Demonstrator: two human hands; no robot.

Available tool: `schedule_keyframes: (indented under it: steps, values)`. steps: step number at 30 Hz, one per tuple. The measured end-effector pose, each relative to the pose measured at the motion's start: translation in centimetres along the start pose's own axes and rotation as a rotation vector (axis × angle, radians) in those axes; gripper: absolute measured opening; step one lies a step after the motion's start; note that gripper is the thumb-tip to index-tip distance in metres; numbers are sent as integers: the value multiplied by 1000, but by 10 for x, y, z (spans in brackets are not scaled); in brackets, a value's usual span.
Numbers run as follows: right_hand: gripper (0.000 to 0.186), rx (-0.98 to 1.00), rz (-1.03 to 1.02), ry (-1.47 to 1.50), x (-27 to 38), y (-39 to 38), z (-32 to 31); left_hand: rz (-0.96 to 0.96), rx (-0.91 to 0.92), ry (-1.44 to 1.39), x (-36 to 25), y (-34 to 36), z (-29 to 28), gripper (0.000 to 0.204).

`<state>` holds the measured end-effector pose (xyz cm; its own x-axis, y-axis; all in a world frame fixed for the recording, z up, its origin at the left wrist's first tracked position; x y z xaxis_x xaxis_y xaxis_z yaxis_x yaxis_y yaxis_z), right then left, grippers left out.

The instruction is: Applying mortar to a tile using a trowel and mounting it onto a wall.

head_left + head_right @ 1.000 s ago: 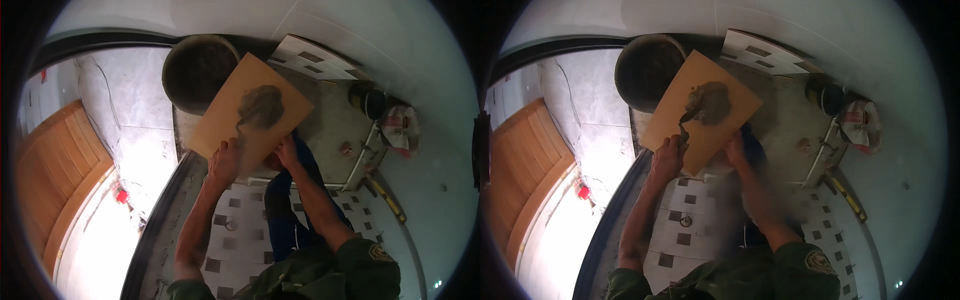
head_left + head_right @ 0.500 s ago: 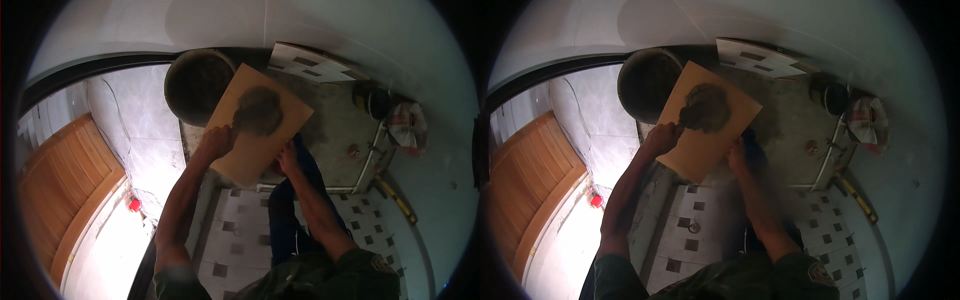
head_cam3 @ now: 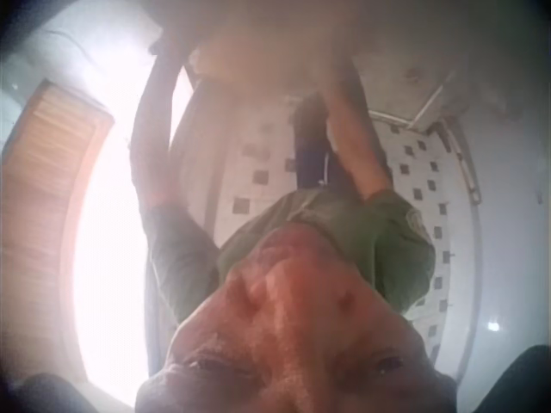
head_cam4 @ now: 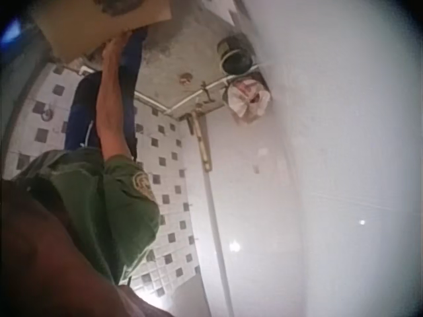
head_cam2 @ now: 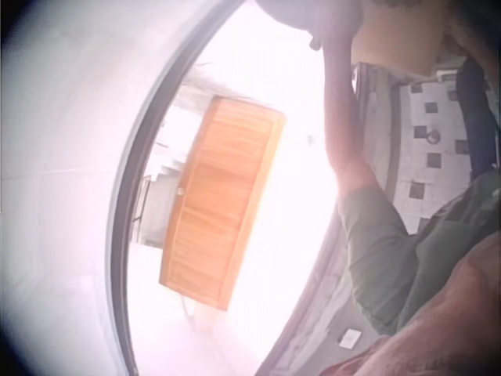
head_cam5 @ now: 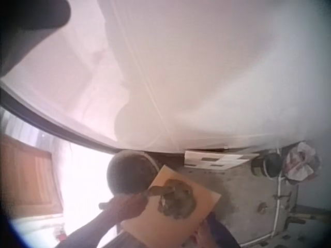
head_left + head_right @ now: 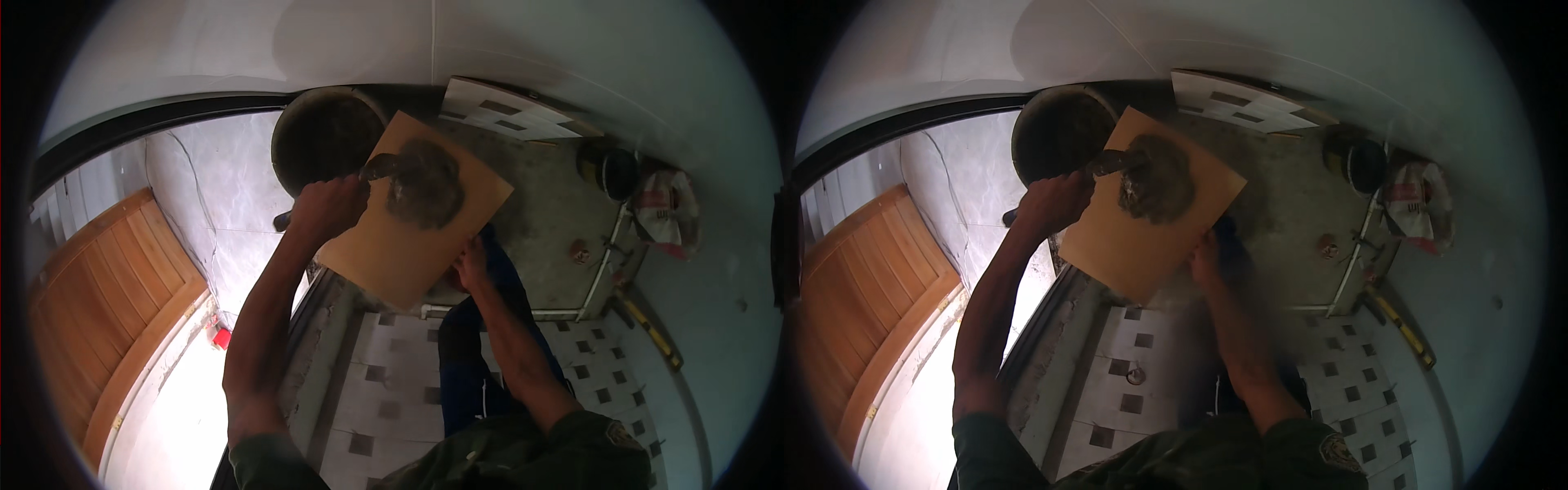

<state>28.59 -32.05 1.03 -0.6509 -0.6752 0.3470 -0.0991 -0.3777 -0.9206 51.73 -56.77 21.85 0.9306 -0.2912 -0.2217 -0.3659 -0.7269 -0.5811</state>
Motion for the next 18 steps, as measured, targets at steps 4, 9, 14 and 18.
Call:
schedule_keyframes:
  steps: [4, 9, 14, 18]
  values:
    - [40, 37, 3, -27, -1, -2, 1, 37, -39, -95, -20, 3, -21, 32]
    - [42, 62, 21, 18, -7, -2, 5, -22, -27, 59, -5, 32, -9, 33]
    - [41, 60, -65, -27, -5, -3, 0, -25, -80, 56, 1, 19, -19, 32]
    - [40, -32, 9, -4, -6, -1, -2, -5, -91, 130, 7, 32, -21, 30]
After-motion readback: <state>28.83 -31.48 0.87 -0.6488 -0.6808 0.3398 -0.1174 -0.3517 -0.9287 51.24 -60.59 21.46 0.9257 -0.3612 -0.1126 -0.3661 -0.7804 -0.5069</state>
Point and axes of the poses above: each hand's wrist, its own y-axis towards the middle knuckle, its own z-axis out of the palm, x = y × z, the point moved 6 cm from there along y, towards the middle knuckle, and after that the axes turned 1 degree about -x, right-handed, at the moved point
